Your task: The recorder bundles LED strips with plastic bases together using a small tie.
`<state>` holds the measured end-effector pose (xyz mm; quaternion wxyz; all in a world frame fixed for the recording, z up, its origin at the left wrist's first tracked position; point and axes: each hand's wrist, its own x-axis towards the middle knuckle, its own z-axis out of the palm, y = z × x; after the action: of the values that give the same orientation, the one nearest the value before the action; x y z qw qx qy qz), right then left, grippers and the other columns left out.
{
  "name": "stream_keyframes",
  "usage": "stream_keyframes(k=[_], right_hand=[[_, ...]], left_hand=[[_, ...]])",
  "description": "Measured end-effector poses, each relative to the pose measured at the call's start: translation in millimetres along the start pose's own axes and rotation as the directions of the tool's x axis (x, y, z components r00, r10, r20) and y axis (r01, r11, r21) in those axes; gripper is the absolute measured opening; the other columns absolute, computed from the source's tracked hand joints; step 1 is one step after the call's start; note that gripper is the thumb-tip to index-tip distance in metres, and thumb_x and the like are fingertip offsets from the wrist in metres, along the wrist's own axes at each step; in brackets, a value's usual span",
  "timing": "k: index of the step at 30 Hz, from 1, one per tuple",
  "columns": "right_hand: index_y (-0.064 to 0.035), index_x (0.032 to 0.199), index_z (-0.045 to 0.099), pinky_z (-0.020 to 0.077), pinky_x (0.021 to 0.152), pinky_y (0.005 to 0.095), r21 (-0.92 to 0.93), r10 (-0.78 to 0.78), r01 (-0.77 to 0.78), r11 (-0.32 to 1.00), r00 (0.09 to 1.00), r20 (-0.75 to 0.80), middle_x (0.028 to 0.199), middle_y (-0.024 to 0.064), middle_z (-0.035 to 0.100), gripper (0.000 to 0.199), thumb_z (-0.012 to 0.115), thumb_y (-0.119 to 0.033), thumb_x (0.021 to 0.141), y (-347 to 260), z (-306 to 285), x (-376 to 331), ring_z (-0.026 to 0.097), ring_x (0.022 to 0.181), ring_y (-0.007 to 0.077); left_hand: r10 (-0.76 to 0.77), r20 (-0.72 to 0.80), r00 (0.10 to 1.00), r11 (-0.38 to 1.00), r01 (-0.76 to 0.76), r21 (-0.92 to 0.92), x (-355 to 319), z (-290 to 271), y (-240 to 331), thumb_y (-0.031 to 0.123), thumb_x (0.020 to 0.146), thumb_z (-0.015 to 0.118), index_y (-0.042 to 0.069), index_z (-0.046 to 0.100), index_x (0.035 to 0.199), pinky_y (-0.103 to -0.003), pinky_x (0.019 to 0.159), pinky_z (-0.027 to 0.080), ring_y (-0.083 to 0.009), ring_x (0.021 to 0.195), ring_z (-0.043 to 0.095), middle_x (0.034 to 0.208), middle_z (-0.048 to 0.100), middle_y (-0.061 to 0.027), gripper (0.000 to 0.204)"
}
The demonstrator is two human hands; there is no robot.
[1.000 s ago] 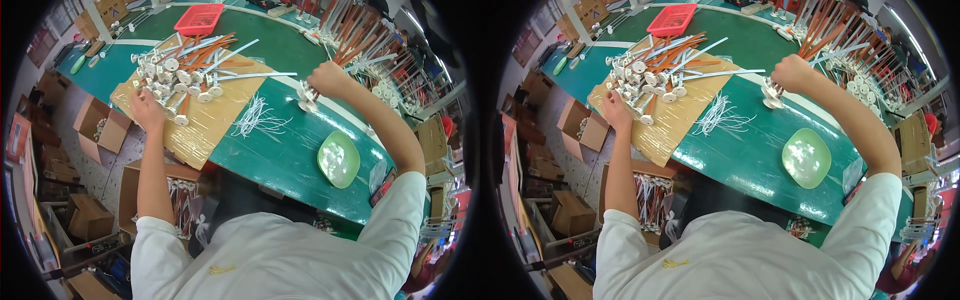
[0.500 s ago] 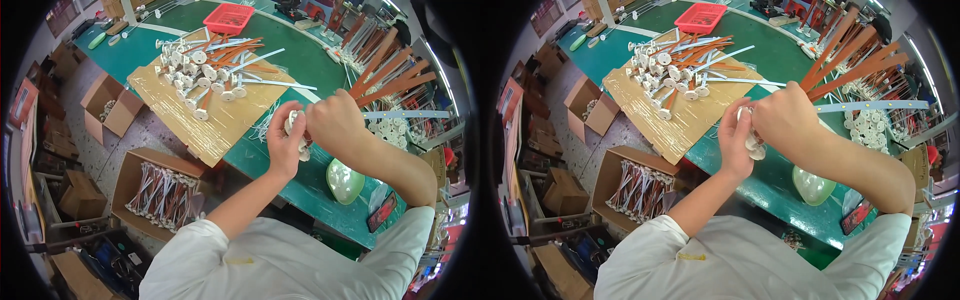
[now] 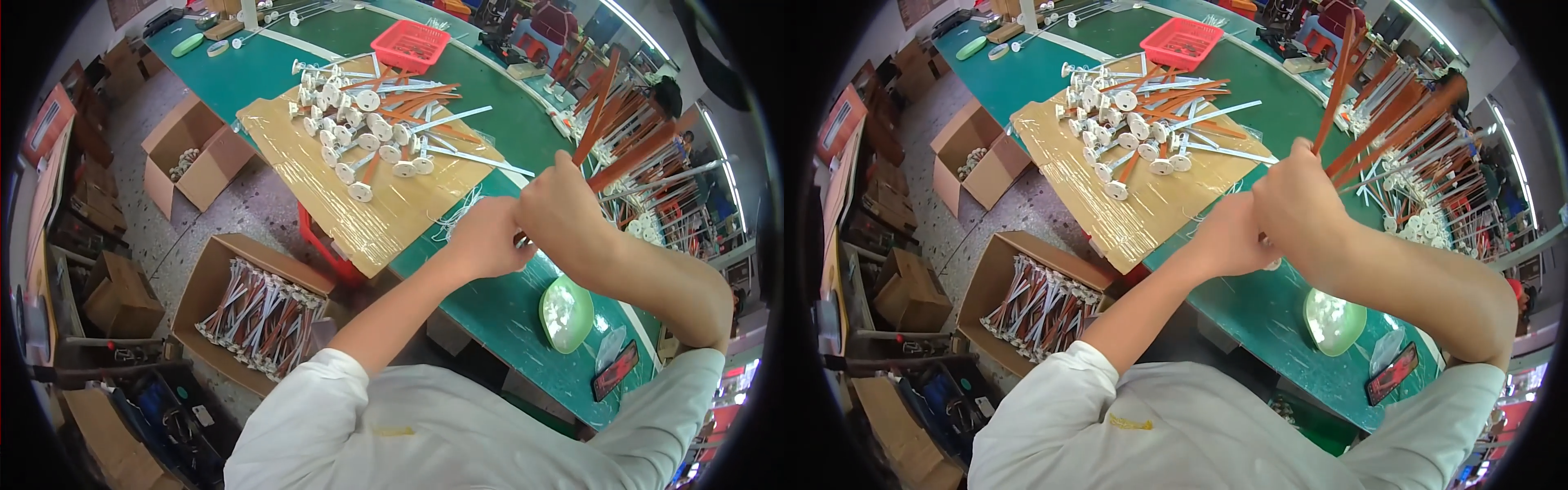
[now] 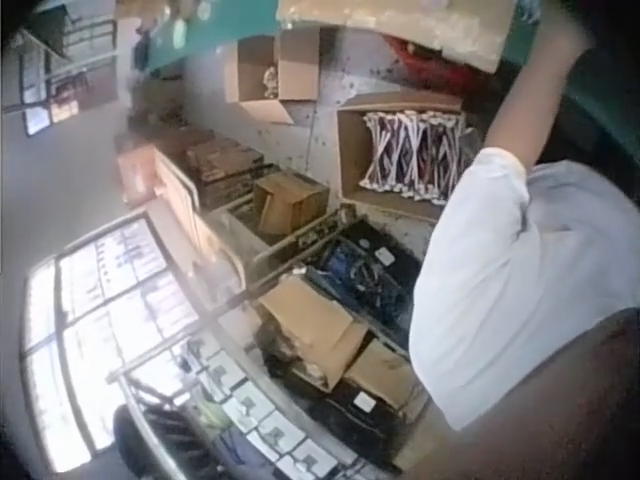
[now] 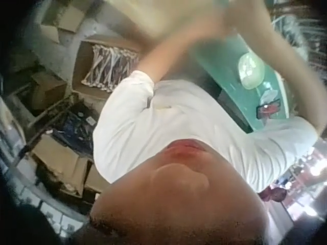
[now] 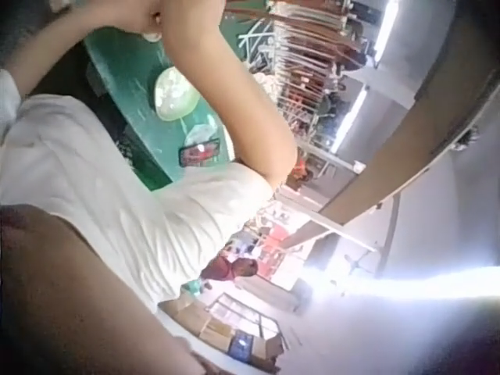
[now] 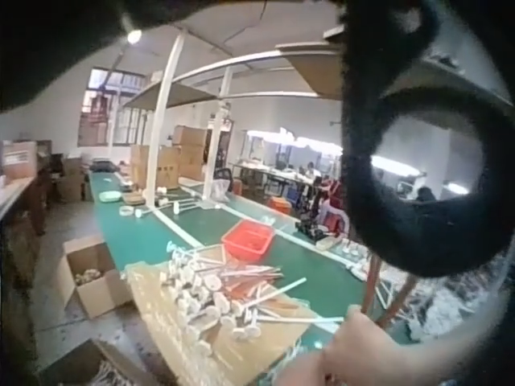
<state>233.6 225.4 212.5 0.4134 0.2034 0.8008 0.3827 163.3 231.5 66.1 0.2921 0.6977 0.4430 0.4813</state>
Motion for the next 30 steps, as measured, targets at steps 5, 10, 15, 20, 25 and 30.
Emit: stream_keyframes(k=[5, 10, 15, 20, 25, 30], right_hand=[[-0.0196, 0.066, 0.069, 0.0371, 0.075, 0.0325, -0.071, -0.007, 0.011, 0.997, 0.998, 0.067, 0.063, -0.0019, 0.060, 0.007, 0.070, -0.016, 0.072, -11.0, 19.2, -6.1, 0.061, 0.073, 0.0149], [-0.0128, 0.079, 0.069, 0.0399, 0.089, 0.0406, -0.175, -0.070, 0.019, 0.984, 0.954, -0.292, 0.077, 0.0024, 0.063, 0.009, 0.069, -0.018, 0.072, 7.0, 4.1, -26.0, 0.061, 0.074, 0.0200], [-0.0054, 0.085, 0.063, 0.0517, 0.073, 0.0404, 0.100, 0.086, 0.208, 0.973, 0.075, -0.993, 0.081, 0.0034, 0.064, 0.018, 0.073, -0.004, 0.069, 75.0, -42.9, -30.6, 0.065, 0.079, 0.0242], [-0.0014, 0.094, 0.064, 0.0526, 0.071, 0.0348, 0.582, 0.513, 0.175, 0.794, 0.320, -0.796, 0.087, 0.0101, 0.065, 0.022, 0.072, 0.000, 0.073, 90.9, 19.9, 69.7, 0.066, 0.082, 0.0251], [-0.0068, 0.131, 0.049, 0.0419, 0.103, 0.0400, 0.566, 0.248, 0.327, 0.757, 0.658, -0.711, 0.137, 0.0164, 0.046, 0.070, 0.079, -0.015, 0.068, 67.0, 64.3, 240.0, 0.046, 0.126, 0.0338], [-0.0103, 0.131, 0.050, 0.0434, 0.101, 0.0409, 0.491, -0.024, 0.511, 0.705, 0.710, -0.704, 0.133, 0.0180, 0.049, 0.075, 0.079, -0.020, 0.063, 76.2, 35.3, 303.7, 0.047, 0.123, 0.0359]], left_hand=[[0.055, 0.092, 0.994, 0.998, -0.058, 0.031, 1.4, 25.6, 2.6, 0.017, 0.068, 0.073, 0.006, 0.063, 0.076, -0.041, 0.063, 0.052, -0.0319, 0.070, 0.065, 0.070, 0.065, -0.0106, 0.017], [0.103, -0.189, 0.977, 0.949, -0.153, -0.275, 7.0, 52.0, -16.6, 0.015, 0.076, 0.067, 0.005, 0.063, 0.075, -0.038, 0.059, 0.050, -0.0283, 0.063, 0.065, 0.066, 0.065, -0.0116, 0.011], [-0.578, -0.071, 0.813, 0.285, 0.119, -0.951, 2.0, 21.5, -34.4, 0.029, 0.095, 0.058, 0.009, 0.046, 0.065, -0.031, 0.045, 0.036, -0.0149, 0.045, 0.044, 0.052, 0.045, 0.0000, 0.038], [-0.295, -0.129, 0.947, -0.025, -0.143, -0.989, -66.5, -59.3, -17.8, 0.040, 0.104, 0.032, 0.015, 0.037, 0.068, -0.028, 0.054, 0.031, -0.0111, 0.045, 0.026, 0.051, 0.027, 0.0033, 0.045], [-0.364, -0.240, 0.900, 0.054, -0.237, -0.970, -129.2, -111.8, -21.3, 0.037, 0.106, 0.025, 0.014, 0.036, 0.067, -0.028, 0.055, 0.032, -0.0096, 0.045, 0.026, 0.050, 0.028, 0.0040, 0.046], [-0.469, -0.259, 0.844, 0.134, -0.222, -0.966, -169.5, -118.4, -32.2, 0.034, 0.106, 0.029, 0.014, 0.035, 0.066, -0.028, 0.053, 0.028, -0.0098, 0.044, 0.024, 0.050, 0.028, 0.0033, 0.045]])
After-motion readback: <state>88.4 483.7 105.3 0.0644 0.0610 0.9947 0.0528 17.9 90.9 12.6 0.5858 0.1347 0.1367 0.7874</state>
